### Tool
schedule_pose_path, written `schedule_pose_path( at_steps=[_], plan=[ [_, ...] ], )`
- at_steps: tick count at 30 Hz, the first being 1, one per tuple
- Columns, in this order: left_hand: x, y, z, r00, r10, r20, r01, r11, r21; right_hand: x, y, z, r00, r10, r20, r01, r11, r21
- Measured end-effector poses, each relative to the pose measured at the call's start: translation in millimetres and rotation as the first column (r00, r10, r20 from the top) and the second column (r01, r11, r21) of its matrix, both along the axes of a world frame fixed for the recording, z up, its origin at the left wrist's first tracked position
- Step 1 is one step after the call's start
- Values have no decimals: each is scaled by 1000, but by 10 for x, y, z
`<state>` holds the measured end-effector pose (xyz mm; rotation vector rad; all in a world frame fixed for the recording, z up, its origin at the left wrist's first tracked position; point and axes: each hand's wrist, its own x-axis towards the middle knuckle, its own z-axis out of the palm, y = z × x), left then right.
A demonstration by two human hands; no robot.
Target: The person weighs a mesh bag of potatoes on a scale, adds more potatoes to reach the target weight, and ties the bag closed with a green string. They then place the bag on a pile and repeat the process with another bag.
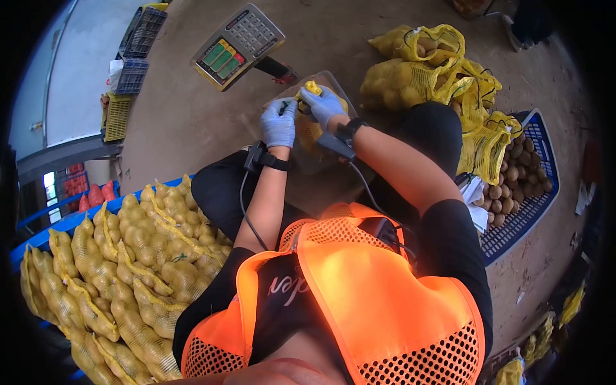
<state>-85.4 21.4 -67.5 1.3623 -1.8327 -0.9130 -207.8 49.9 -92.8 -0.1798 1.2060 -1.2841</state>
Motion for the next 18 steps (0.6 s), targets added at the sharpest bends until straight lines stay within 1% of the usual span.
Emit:
schedule_pose_path(
  at_steps=[1, 2, 3, 4, 5, 6, 7, 9, 10, 11, 12, 13, 14, 15, 16, 17, 18],
  plan=[
    [32, 15, 27, 999, 38, -20, -38, 999, -18, 20, -12, -7, 1000, 1, -2, -1, 1000, 0],
    [70, 32, 58, 996, 75, -41, -76, 996, -36, 37, -28, -19, 994, -35, -105, 37, 999, 15],
    [143, 49, 57, 973, 138, -187, -133, 990, 37, 35, -46, -34, 975, -69, -211, 76, 997, 26],
    [128, 206, 420, 956, 110, -271, -111, 994, 10, -5, -85, -45, 974, -72, -216, 79, 997, 24],
    [126, 316, 566, 955, 75, -285, -73, 997, 19, -53, -114, -68, 974, -80, -212, 83, 997, 6],
    [159, 401, 623, 954, 54, -296, -46, 998, 31, -49, -97, -69, 976, -75, -205, 76, 997, -7],
    [235, 397, 587, 954, 67, -292, -60, 998, 35, -26, -74, -66, 978, -61, -201, 62, 998, -3],
    [333, 281, 518, 912, 117, -393, -8, 963, 268, -45, -74, -32, 969, -22, -247, 15, 999, -31],
    [329, 255, 504, 910, 123, -396, -13, 963, 269, 0, -57, -10, 968, -15, -250, 8, 1000, -30],
    [285, 205, 486, 824, 173, -539, 16, 945, 328, 33, -55, 20, 976, -23, -217, -2, 994, -112],
    [211, 186, 499, 712, 225, -665, 66, 922, 383, 36, -46, 47, 982, -33, -189, -4, 982, -190],
    [206, 181, 558, 754, 206, -624, 108, 898, 427, 29, -32, 48, 988, 17, -153, -56, 966, -252],
    [219, 198, 575, 810, 118, -575, 123, 924, 362, 28, -29, 45, 977, 49, -208, -101, 964, -247],
    [257, 251, 650, 840, 32, -541, 155, 942, 296, 54, -58, 6, 949, 73, -307, -135, 973, -185],
    [274, 310, 751, 862, -57, -503, 194, 955, 224, 66, -65, 16, 928, 58, -367, -129, 977, -171],
    [272, 401, 834, 896, -100, -432, 183, 971, 155, 100, -75, 8, 877, 47, -478, -147, 974, -174],
    [310, 504, 886, 927, -127, -353, 167, 982, 85, 142, -59, 64, 873, 87, -480, -173, 975, -138]
  ],
)
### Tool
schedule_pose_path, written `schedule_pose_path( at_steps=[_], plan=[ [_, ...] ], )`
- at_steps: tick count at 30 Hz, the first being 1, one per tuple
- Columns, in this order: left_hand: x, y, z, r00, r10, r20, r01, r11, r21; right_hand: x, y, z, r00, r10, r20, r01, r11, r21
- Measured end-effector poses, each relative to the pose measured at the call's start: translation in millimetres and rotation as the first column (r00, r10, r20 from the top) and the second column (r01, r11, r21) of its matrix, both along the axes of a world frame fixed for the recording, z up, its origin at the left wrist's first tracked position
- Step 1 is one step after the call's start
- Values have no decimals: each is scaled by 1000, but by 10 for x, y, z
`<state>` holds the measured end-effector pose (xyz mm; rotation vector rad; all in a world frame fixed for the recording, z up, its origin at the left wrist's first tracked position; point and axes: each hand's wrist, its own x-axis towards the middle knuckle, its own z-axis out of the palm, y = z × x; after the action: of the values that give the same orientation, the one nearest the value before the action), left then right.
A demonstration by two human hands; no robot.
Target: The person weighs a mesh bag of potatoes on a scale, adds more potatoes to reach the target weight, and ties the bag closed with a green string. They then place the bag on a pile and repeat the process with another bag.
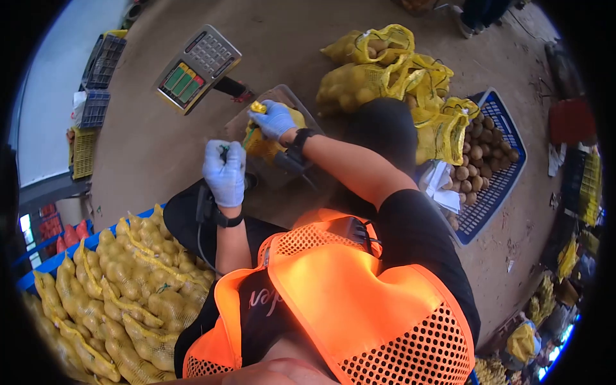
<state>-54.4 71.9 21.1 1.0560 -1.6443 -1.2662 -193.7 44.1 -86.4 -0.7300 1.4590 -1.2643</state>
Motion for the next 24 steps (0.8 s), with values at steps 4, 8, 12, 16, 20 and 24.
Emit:
schedule_pose_path(
  at_steps=[4, 8, 12, 16, 20, 24],
  plan=[
    [321, 115, 0, 1000, 21, -3, -20, 998, 65, 183, 10, 195, 997, 71, -40, -67, 994, 91],
    [579, 203, -487, 798, 595, -95, -337, 571, 748, 370, -13, 180, 857, 81, -509, -153, 983, -100],
    [784, 604, -1297, 539, 577, -613, 613, 230, 756, 798, 214, 570, 783, 346, -517, -460, 881, -107],
    [830, 605, -1116, 326, 613, -720, 580, 472, 664, 1095, 391, 1148, 716, 483, -505, -681, 641, -353],
    [1429, 25, -791, 169, 565, -807, 354, 730, 585, 1396, 511, 1607, 632, 673, -385, -709, 301, -638],
    [1881, -571, -361, 55, 475, -878, 119, 870, 478, 1359, 556, 2013, 810, 236, -538, -586, 262, -767]
  ],
)
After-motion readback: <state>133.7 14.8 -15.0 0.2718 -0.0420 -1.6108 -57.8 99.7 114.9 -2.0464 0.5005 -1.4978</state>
